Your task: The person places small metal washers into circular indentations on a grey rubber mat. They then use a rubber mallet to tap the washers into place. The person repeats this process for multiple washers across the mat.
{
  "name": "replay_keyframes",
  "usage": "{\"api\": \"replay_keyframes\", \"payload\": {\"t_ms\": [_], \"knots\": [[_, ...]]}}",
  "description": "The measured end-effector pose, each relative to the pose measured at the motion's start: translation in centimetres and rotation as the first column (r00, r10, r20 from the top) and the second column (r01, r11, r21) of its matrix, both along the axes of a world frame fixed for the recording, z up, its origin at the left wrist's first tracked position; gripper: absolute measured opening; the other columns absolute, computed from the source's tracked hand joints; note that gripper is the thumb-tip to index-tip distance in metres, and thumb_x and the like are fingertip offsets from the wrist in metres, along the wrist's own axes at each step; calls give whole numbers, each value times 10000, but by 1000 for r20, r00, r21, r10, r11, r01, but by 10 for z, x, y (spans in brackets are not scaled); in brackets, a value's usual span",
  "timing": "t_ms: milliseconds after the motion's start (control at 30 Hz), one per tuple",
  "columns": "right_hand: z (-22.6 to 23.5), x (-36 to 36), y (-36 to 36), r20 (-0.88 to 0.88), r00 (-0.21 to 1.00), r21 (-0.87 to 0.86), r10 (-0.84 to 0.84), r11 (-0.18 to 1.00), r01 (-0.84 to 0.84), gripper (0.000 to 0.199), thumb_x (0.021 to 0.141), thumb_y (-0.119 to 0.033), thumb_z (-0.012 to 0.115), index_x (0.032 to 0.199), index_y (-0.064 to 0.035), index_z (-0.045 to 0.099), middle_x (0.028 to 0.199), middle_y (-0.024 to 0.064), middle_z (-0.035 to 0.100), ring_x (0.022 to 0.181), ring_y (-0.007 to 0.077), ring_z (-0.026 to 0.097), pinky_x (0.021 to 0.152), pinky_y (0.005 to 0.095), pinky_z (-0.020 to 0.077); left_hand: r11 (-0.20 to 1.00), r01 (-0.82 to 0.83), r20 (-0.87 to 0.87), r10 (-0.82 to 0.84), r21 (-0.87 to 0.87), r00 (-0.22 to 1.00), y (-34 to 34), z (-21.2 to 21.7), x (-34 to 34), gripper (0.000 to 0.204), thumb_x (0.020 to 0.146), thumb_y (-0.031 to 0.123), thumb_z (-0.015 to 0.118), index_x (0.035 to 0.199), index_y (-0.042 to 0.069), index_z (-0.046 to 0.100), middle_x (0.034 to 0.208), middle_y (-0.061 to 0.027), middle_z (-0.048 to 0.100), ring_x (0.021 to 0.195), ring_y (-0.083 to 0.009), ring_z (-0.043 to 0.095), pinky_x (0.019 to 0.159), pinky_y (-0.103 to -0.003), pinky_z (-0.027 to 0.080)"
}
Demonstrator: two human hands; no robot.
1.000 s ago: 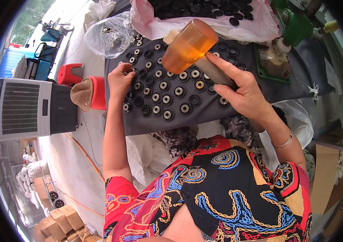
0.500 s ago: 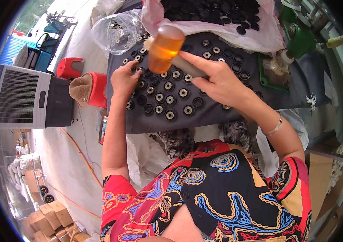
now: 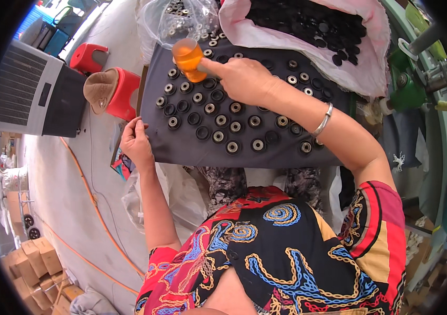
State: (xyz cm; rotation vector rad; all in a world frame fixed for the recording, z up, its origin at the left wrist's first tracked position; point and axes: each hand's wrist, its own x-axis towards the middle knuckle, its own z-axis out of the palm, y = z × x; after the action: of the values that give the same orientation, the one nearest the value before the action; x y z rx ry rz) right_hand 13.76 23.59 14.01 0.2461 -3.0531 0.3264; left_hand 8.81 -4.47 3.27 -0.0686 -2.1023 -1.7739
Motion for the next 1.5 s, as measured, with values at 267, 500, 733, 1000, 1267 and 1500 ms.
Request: {"api": "replay_keyframes", "payload": {"t_ms": [267,500,733,1000,1267,1500], "knots": [[-2,4,-6,-50,999,-11,5,1000,-6,649,825,-88,589,1418,-228,363,859,242,592,782,390,620,757,450,507,1000,-26,-65,26,9,998,3,-9,-3,120,889,73,604,955,-6,667,732,-5,626,570,-30,496,519,-178,380],[1,0,-5,-199,977,-164,72,981,-106,625,836,-106,573,1405,-256,361,824,226,590,781,390,616,722,462,501,997,-54,-49,51,-52,998,6,0,2,115,879,62,608,939,-16,667,751,-17,634,685,-72,574,640,-201,448],[-2,0,-22,-43,993,-39,112,993,-114,625,835,-105,561,1410,-247,361,820,211,593,794,382,613,745,466,493,988,-109,-114,96,-110,989,7,-2,-1,88,843,64,633,883,-4,674,657,-11,611,568,-58,506,548,-227,425],[8,-6,-12,-150,988,-119,42,991,-60,609,811,-61,604,1387,-136,420,900,228,608,806,370,614,744,424,482,989,-98,-58,92,-111,994,6,-3,1,99,846,70,632,903,3,678,704,-14,632,622,-63,530,591,-221,437],[7,-14,-7,-98,995,-262,22,964,-47,574,814,-90,582,1363,-152,425,882,237,626,836,401,611,746,470,481,983,-130,-99,118,-131,988,6,1,3,90,834,74,637,880,7,678,647,-39,626,551,-84,535,543,-245,439],[3,-33,-24,-19,1000,-38,-5,999,4,583,812,-50,565,1371,-153,438,964,252,632,889,379,625,790,438,491,985,-105,-52,99,-135,994,5,8,5,103,845,74,635,906,4,680,707,-5,632,634,-57,525,598,-221,437]]}}
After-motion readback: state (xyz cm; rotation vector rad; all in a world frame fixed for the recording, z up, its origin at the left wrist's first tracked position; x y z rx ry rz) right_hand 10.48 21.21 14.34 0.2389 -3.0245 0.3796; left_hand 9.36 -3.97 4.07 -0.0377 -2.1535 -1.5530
